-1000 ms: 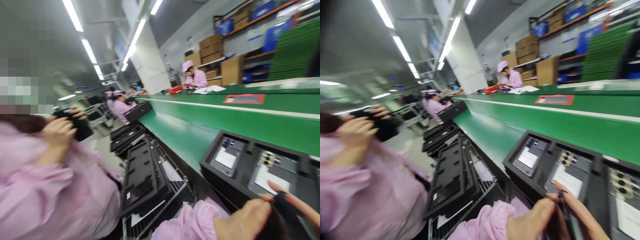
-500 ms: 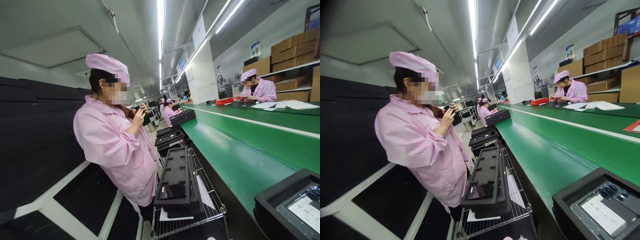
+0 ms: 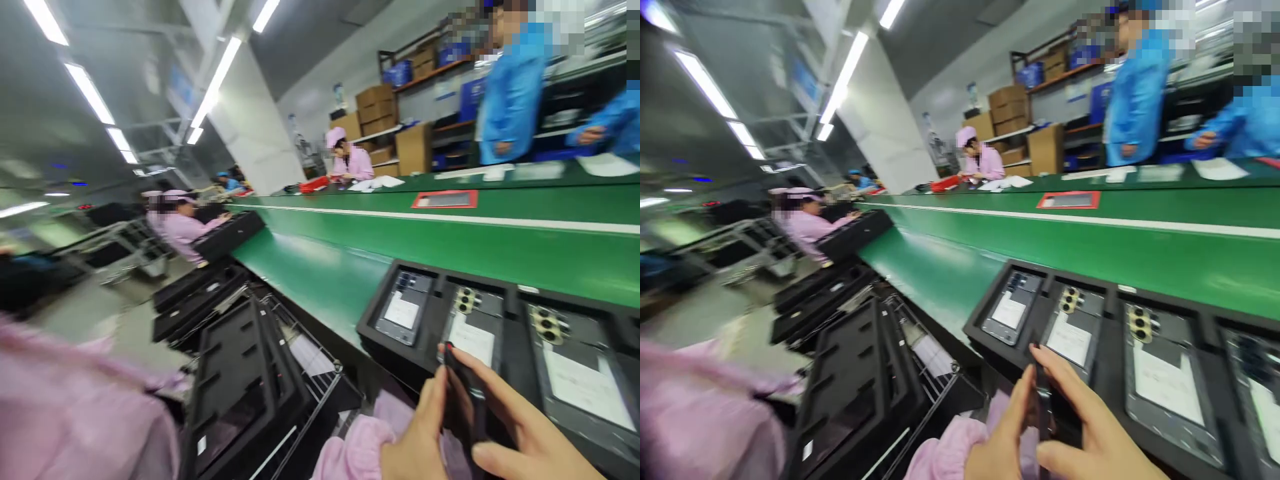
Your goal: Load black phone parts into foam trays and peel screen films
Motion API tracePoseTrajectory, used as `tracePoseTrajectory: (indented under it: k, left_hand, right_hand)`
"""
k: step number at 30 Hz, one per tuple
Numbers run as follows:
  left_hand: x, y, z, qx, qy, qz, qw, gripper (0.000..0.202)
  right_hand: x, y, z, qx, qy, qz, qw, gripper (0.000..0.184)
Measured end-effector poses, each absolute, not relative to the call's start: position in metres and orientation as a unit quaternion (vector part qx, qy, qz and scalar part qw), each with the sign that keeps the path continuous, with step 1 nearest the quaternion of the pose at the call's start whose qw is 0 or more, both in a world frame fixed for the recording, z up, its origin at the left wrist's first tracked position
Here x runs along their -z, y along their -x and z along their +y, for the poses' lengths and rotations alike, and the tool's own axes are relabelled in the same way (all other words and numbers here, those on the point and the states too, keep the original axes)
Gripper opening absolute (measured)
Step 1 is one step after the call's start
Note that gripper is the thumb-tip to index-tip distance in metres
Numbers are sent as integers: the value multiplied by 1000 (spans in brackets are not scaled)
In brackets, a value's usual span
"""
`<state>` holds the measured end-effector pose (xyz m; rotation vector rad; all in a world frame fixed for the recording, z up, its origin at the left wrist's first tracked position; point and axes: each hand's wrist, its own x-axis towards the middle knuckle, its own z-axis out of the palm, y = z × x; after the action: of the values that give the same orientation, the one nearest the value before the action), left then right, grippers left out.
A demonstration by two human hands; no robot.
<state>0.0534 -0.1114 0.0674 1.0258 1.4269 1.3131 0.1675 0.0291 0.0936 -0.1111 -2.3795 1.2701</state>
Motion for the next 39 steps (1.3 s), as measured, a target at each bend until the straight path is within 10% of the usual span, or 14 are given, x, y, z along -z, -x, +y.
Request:
tracePoseTrajectory:
  k: [3, 21, 39]
  left_hand:
    - [-53, -51, -108, -508, -473, 568, 442, 131]
    - [-51, -46, -103, -565, -634, 448, 279, 101]
    - [-109, -61, -83, -561, -315, 506, 575, 123]
  right_hand:
    - [-99, -173, 24, -579, 127, -790, 157, 74]
    - [-97, -188, 19, -589, 44, -780, 208, 75]
    - [-125, -165, 36, -712, 213, -660, 108, 100]
